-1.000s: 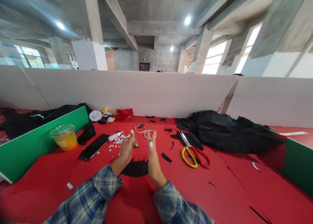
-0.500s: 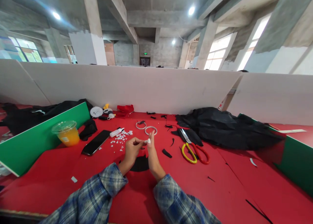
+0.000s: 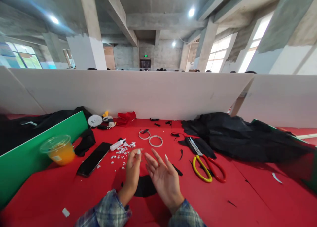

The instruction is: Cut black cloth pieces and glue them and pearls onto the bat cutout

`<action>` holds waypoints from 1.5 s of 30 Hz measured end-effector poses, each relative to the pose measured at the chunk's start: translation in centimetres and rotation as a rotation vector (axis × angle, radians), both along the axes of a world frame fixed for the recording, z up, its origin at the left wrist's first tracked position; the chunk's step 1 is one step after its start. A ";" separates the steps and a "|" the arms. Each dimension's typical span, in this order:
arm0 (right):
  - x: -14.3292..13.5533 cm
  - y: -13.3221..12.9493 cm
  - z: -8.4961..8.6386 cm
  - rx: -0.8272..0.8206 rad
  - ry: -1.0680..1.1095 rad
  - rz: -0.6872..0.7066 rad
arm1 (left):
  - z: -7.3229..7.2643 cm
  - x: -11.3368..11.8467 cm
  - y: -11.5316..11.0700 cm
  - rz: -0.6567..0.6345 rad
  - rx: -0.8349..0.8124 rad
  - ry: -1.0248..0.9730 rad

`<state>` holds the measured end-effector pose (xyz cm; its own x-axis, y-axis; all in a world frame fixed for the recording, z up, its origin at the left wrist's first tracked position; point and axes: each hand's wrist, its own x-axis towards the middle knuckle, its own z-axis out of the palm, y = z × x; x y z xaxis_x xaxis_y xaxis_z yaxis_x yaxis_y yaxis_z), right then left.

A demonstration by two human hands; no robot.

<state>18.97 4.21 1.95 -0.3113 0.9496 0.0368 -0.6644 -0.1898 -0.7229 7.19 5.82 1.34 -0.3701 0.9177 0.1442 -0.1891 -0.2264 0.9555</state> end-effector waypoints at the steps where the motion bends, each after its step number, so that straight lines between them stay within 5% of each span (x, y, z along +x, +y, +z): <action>1: 0.3 0.0 0.2 -0.040 0.032 0.008 | 0.1 0.0 -0.2 -0.051 0.006 0.006; 6: 1.1 0.5 -0.3 -0.184 0.079 0.060 | 0.7 -0.1 -1.1 -0.397 0.077 0.082; 10: 1.2 0.6 -0.7 -0.256 0.108 0.094 | 0.1 -0.1 -1.1 -0.520 0.076 0.213; 16: 1.0 0.3 -0.4 -0.285 0.135 0.181 | -1.3 0.0 -0.3 -0.285 -0.094 0.143; 24: 0.2 -0.3 -1.0 -0.234 -0.008 0.224 | -1.3 -0.5 0.6 -0.241 -0.316 -0.202; 28: -0.1 -0.1 -1.9 -0.249 -0.161 0.088 | -0.9 -1.0 0.9 -0.176 -0.345 -0.308; 36: 0.5 0.6 -1.2 -0.304 -0.217 -0.108 | -1.1 -1.0 0.5 -0.217 -0.341 -0.174; 45: 0.6 0.1 0.2 -0.336 -0.119 -0.096 | -0.7 -0.8 0.2 -0.171 -0.245 0.063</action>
<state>19.55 4.30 2.11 -0.2038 0.9274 -0.3136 -0.6056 -0.3711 -0.7039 6.38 5.97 0.65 -0.2047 0.9762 -0.0716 -0.1433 0.0424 0.9888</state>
